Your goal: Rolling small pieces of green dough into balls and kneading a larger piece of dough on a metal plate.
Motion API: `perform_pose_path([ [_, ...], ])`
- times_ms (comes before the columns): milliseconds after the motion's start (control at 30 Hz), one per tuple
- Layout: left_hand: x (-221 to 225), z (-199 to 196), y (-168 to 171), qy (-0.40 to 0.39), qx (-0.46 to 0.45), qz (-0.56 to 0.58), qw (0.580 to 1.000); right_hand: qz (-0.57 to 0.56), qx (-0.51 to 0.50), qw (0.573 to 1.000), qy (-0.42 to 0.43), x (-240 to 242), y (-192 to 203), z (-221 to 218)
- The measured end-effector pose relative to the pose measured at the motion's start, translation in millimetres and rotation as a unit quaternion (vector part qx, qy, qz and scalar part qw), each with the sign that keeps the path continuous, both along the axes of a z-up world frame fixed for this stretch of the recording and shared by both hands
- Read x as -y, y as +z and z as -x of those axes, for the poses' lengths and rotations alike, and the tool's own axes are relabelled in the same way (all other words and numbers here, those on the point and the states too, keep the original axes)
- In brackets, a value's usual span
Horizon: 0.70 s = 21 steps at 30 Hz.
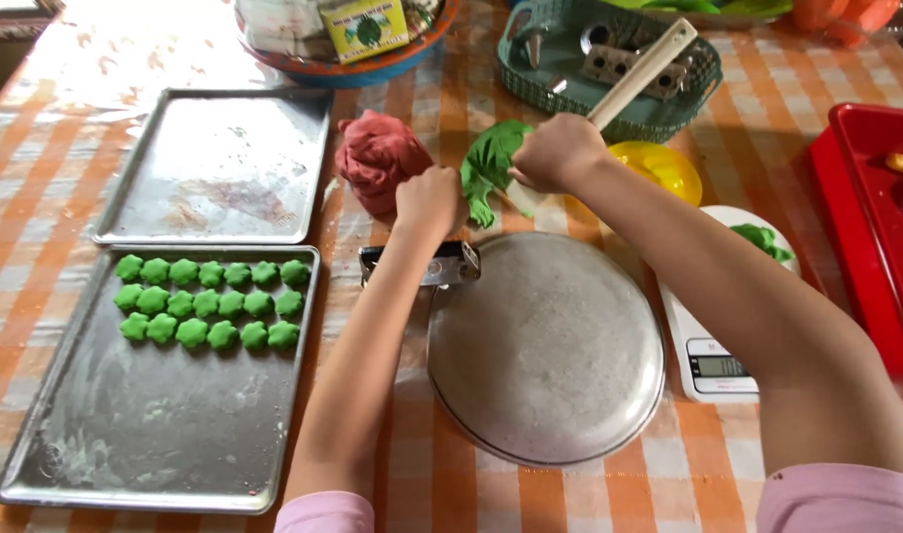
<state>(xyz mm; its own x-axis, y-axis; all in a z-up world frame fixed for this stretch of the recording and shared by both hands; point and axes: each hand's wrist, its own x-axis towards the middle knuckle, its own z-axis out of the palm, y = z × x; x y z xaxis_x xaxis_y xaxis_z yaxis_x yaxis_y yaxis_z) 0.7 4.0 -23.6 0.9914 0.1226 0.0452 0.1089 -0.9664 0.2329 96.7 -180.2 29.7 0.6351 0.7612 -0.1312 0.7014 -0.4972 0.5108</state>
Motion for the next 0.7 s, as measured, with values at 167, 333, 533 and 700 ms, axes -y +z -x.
perform_pose_path([
  [167, -2.4, -11.5, 0.1, 0.009, -0.037, 0.031, 0.999, -0.076, -0.03, 0.996, -0.025, -15.3, 54.2, 25.7],
  [333, 1.1, 2.2, 21.0, 0.038, -0.056, 0.047, 0.997, -0.199, -0.069, 0.974, -0.081, -40.5, 14.3, 11.5],
  [533, -0.4, 9.3, 28.3, 0.015, -0.028, 0.071, 0.997, -0.275, -0.126, 0.946, -0.117, -45.0, -20.6, 4.6],
  [700, -8.2, -9.7, 2.7, 0.01, 0.019, 0.028, 0.999, -0.252, -0.108, 0.954, -0.119, -44.8, -9.2, 8.2],
])
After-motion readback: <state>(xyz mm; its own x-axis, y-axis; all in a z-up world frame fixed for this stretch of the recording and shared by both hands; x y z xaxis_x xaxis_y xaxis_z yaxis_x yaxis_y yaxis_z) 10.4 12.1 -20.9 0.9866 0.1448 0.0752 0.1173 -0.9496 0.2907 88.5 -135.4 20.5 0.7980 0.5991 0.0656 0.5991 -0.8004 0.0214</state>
